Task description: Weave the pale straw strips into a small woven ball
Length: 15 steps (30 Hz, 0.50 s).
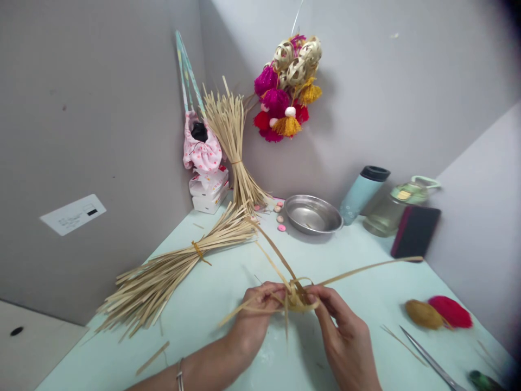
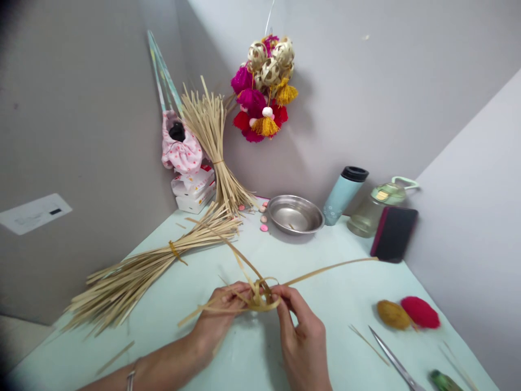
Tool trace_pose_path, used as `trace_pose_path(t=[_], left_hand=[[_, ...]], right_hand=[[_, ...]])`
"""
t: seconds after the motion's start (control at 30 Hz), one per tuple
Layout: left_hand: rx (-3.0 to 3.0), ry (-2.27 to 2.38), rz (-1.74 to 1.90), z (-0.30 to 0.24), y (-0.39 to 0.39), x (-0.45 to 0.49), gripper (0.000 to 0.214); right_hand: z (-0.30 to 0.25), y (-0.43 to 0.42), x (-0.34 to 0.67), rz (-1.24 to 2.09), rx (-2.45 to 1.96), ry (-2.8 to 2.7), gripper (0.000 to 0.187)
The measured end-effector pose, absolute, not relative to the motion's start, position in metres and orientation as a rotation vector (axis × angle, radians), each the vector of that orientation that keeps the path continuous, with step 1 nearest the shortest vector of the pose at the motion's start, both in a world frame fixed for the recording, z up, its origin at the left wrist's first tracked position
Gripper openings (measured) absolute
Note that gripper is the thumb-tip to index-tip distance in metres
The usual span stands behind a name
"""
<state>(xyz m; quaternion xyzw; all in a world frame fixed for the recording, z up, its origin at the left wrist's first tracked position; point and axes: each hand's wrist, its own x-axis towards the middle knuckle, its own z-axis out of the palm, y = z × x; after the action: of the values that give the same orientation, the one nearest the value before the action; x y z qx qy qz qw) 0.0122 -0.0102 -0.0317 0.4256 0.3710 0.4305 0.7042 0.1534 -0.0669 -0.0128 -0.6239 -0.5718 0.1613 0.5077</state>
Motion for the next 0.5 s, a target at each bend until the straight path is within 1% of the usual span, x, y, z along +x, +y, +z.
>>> trace_pose_path(t=[0.17, 0.27, 0.33, 0.5], left_hand=[[0.993, 0.787, 0.968, -0.035, -0.009, 0.012, 0.043], [0.995, 0.767, 1.062, -0.036, -0.009, 0.012, 0.038], [0.937, 0.786, 1.071, -0.034, -0.009, 0.012, 0.035], [0.776, 0.744, 0.979, -0.024, -0.008, 0.01, 0.043]], right_hand=[[-0.014, -0.067, 0.152, 0.356, -1.498, -1.335, 0.021], [-0.016, -0.068, 0.151, 0.332, -1.485, -1.307, 0.022], [-0.017, -0.068, 0.151, 0.371, -1.479, -1.318, 0.021], [-0.014, -0.064, 0.149, 0.604, -1.45, -1.224, 0.019]])
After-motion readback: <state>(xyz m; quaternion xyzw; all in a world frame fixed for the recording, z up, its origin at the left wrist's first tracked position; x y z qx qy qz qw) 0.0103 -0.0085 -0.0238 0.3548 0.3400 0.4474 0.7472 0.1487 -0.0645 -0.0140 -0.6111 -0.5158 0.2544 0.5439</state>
